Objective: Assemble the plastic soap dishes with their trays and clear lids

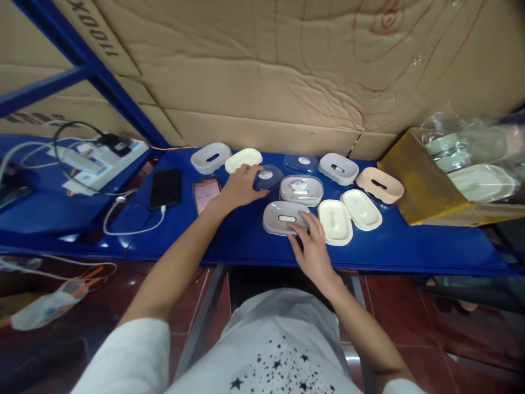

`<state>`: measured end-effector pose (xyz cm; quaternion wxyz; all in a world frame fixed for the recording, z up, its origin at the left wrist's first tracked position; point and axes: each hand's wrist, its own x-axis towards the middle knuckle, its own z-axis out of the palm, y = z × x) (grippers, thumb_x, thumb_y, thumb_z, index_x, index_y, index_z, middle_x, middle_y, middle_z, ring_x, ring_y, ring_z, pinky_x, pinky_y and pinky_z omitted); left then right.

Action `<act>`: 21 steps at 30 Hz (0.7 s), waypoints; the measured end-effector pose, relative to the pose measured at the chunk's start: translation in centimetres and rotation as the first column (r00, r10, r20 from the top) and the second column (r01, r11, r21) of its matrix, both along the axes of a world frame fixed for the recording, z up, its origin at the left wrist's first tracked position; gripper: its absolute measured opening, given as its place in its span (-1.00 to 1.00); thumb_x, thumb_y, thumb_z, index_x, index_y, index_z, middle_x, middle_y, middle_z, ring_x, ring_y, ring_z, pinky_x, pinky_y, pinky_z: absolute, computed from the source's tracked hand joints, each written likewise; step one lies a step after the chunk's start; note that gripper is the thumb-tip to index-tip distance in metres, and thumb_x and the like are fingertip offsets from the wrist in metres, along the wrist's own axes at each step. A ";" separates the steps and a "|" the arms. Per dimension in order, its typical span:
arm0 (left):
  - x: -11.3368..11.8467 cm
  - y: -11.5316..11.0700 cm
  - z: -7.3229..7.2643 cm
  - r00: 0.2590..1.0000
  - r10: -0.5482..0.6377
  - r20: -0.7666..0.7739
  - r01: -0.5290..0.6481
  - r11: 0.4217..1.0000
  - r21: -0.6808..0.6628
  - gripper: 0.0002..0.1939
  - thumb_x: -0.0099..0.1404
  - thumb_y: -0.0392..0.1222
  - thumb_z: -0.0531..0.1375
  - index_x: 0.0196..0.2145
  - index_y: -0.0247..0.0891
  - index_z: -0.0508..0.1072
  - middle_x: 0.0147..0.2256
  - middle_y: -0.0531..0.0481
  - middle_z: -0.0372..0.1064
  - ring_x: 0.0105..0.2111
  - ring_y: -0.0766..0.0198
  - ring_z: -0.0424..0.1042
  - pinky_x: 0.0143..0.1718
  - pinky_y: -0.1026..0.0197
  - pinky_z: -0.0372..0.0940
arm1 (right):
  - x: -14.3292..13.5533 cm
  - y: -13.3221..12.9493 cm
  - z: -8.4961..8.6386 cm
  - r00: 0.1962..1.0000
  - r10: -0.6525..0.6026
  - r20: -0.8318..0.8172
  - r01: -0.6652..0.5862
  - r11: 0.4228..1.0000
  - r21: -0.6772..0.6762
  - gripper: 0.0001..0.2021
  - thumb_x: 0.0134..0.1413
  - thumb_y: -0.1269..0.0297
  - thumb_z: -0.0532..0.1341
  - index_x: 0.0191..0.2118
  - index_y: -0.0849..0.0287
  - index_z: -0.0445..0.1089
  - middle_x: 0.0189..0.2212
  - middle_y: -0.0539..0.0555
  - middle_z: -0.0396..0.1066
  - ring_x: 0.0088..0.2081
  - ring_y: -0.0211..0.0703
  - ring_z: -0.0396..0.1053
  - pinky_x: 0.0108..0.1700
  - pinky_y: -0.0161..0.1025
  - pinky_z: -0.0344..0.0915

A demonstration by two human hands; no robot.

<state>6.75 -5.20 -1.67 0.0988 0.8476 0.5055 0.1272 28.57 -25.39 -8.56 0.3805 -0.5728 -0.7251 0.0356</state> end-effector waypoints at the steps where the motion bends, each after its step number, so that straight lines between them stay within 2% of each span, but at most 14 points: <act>1: -0.7 -1.1 0.0 0.999 0.012 0.037 -0.013 0.999 0.030 -0.23 0.38 0.09 0.36 0.40 -0.22 0.24 0.33 -0.33 0.25 0.36 -0.23 0.31 0.38 -0.23 0.25 | 0.1 0.3 -0.1 1.000 0.022 -0.019 -0.023 1.000 -0.014 -0.66 0.48 0.36 0.19 0.25 0.09 0.51 0.39 0.31 0.33 0.53 0.24 0.16 0.47 0.33 0.29; 2: -1.4 -2.3 0.0 0.991 -0.003 0.137 -0.009 0.996 0.084 -0.24 0.37 0.09 0.37 0.38 -0.21 0.25 0.31 -0.30 0.26 0.37 -0.19 0.31 0.41 -0.21 0.23 | 0.3 0.6 -0.1 0.998 0.048 -0.035 -0.049 0.998 -0.029 -0.64 0.48 0.38 0.17 0.27 0.09 0.51 0.40 0.31 0.32 0.55 0.23 0.12 0.48 0.32 0.28; 4: -2.4 -4.8 0.0 0.957 -0.104 0.272 0.065 0.987 0.147 -0.28 0.39 0.11 0.37 0.36 -0.16 0.27 0.28 -0.24 0.29 0.37 -0.13 0.30 0.44 -0.20 0.22 | 0.6 1.2 0.1 0.993 0.101 -0.063 -0.104 0.993 -0.060 -0.55 0.49 0.42 0.11 0.37 0.07 0.42 0.48 0.29 0.23 0.60 0.21 0.01 0.51 0.32 0.23; 8: -2.4 -8.3 -1.0 0.872 -0.299 0.388 0.260 0.954 0.150 -0.34 0.42 0.01 0.36 0.36 -0.11 0.25 0.33 -0.24 0.25 0.39 -0.09 0.30 0.44 -0.21 0.26 | 1.3 1.4 1.4 0.968 0.186 -0.170 -0.205 0.973 -0.106 -0.33 0.54 0.41 0.04 0.62 -0.07 -0.05 0.62 0.20 -0.04 0.63 0.10 -0.09 0.57 0.30 0.12; 10: -2.0 -8.7 -1.5 0.837 -0.378 0.396 0.361 0.925 0.121 -0.34 0.43 -0.04 0.35 0.37 -0.11 0.24 0.36 -0.27 0.24 0.39 -0.10 0.30 0.43 -0.22 0.27 | 1.5 1.1 2.0 0.960 0.177 -0.217 -0.203 0.974 -0.102 -0.29 0.55 0.35 0.09 0.64 -0.13 -0.15 0.64 0.17 -0.09 0.63 0.09 -0.08 0.57 0.27 0.12; 12: -1.7 -8.4 -1.8 0.819 -0.425 0.387 0.413 0.903 0.118 -0.32 0.41 -0.07 0.35 0.38 -0.12 0.23 0.38 -0.28 0.22 0.40 -0.12 0.30 0.44 -0.24 0.27 | 1.5 0.8 2.3 0.961 0.138 -0.241 -0.162 0.983 -0.084 -0.25 0.53 0.28 0.17 0.63 -0.15 -0.16 0.65 0.16 -0.16 0.63 0.14 -0.11 0.57 0.29 0.11; 17: -1.0 -7.3 -2.0 0.792 -0.489 0.365 0.457 0.872 0.176 -0.28 0.38 -0.10 0.35 0.40 -0.14 0.22 0.38 -0.32 0.22 0.38 -0.16 0.32 0.42 -0.25 0.29 | 1.2 0.8 1.5 0.948 0.076 -0.309 -0.101 0.993 -0.064 -0.23 0.49 0.23 0.24 0.62 -0.13 -0.13 0.65 0.19 -0.15 0.63 0.19 -0.10 0.58 0.33 0.09; 21: -0.6 -7.4 -2.6 0.814 -0.486 0.318 0.456 0.874 0.169 -0.28 0.39 -0.06 0.34 0.41 -0.13 0.22 0.39 -0.32 0.20 0.40 -0.19 0.30 0.42 -0.27 0.29 | 1.1 0.8 1.0 0.912 0.022 -0.409 -0.055 0.996 -0.070 -0.16 0.48 0.19 0.26 0.64 -0.07 -0.22 0.63 0.27 -0.11 0.58 0.19 0.07 0.54 0.28 0.22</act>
